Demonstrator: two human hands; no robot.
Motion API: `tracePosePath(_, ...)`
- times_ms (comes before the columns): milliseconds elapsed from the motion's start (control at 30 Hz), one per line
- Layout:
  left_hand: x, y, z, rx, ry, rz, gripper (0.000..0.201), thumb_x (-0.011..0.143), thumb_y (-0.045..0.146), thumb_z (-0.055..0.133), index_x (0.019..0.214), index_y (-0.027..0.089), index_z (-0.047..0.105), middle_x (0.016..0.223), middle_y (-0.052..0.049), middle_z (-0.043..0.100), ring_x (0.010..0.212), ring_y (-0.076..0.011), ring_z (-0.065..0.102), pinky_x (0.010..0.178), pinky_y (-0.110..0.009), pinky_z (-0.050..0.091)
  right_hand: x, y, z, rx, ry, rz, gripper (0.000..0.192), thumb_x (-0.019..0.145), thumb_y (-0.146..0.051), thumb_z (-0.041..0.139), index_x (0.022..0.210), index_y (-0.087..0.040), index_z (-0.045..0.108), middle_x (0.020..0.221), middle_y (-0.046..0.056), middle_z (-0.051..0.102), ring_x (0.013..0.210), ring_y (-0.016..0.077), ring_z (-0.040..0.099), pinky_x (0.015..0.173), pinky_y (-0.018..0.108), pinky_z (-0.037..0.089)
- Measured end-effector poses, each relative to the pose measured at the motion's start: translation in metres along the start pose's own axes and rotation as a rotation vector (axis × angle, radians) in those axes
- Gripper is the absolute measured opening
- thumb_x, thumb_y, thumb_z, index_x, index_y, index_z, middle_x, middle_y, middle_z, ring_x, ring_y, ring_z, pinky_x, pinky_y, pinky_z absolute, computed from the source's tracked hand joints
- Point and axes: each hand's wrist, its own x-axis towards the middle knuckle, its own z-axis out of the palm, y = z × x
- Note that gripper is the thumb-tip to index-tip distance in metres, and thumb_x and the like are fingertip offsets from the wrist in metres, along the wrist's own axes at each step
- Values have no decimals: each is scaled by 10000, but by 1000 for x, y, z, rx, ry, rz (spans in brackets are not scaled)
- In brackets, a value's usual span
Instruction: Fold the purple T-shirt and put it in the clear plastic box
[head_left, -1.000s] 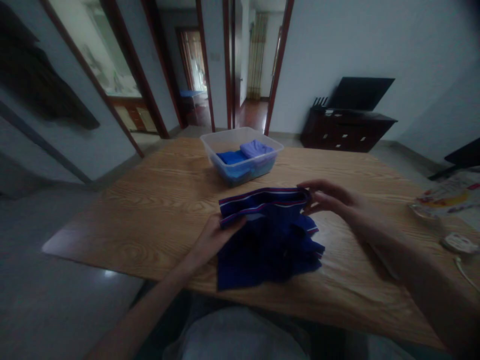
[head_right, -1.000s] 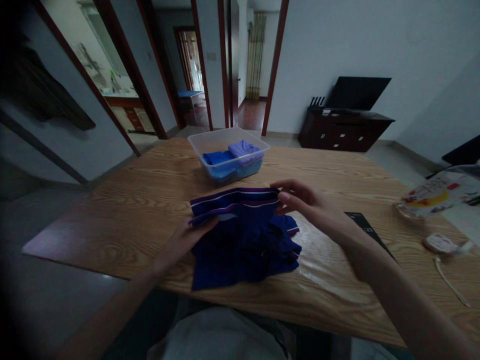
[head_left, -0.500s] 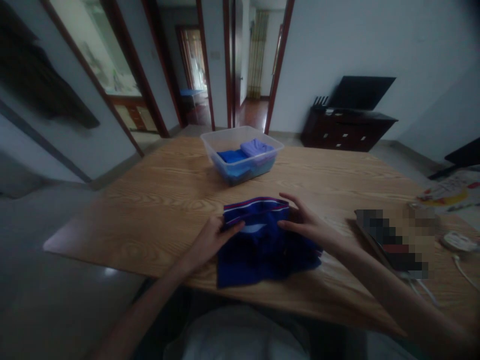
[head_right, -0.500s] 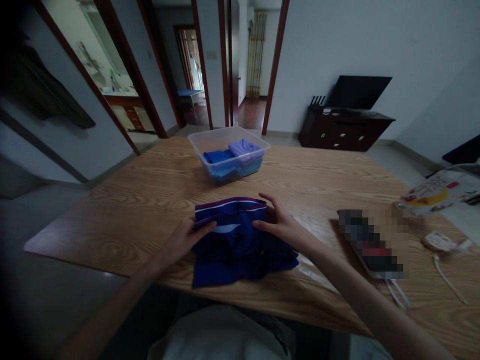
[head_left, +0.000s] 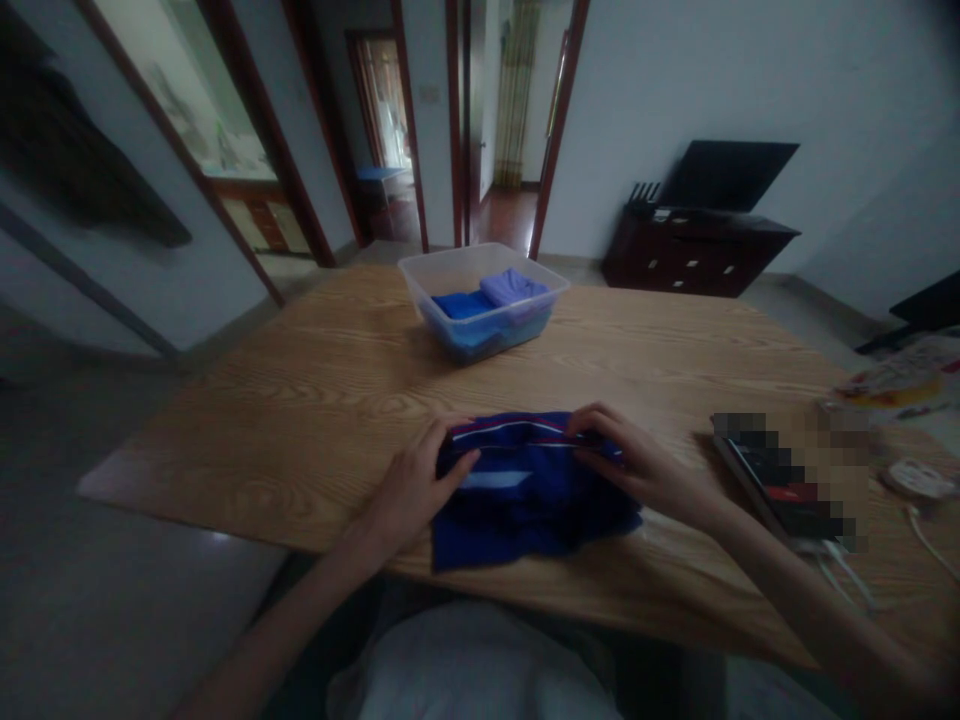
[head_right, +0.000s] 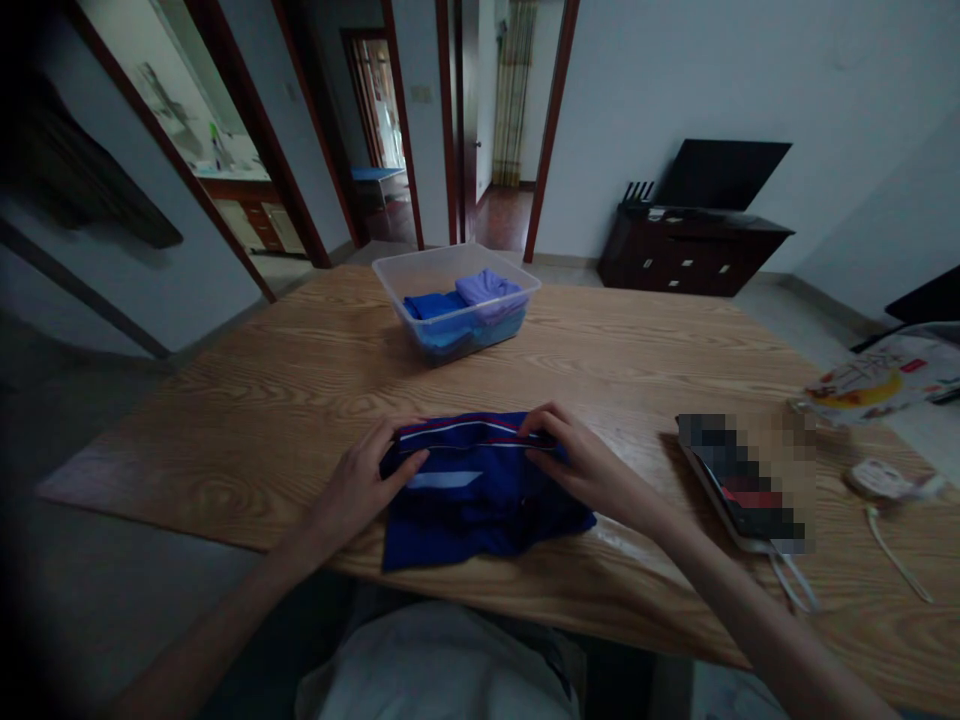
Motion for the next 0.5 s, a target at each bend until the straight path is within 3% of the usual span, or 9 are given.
tracePosePath(267, 2, 1, -10, -145, -97, -154, 413, 1034, 594, 670, 1200, 224, 747, 1176, -86, 803, 1117, -300, 752, 1045, -451, 577, -3, 5, -1, -48, -111, 13, 266, 1068, -496, 621, 1176, -275, 722, 1311, 117, 688, 1185, 319, 688, 1032, 514, 591)
tracePosePath(400, 9, 9, -19, -477, -271, -203, 600, 1128, 674, 359, 1246, 249, 766, 1281, -93, 792, 1228, -284, 734, 1123, -455, 556, -2, -3, -11, -59, -110, -38, 257, 1106, -433, 565, 1242, -282, 722, 1403, 117, 637, 1265, 300, 661, 1077, 487, 585)
tracePosePath(500, 26, 12, -22, -550, -393, -189, 487, 1113, 630, 472, 1340, 292, 739, 1430, -75, 741, 1385, -286, 661, 1225, -468, 495, -1, -14, -17, -125, -33, -104, 212, 1112, -363, 558, 1223, -286, 721, 1467, 122, 604, 1339, 306, 635, 1114, 500, 578)
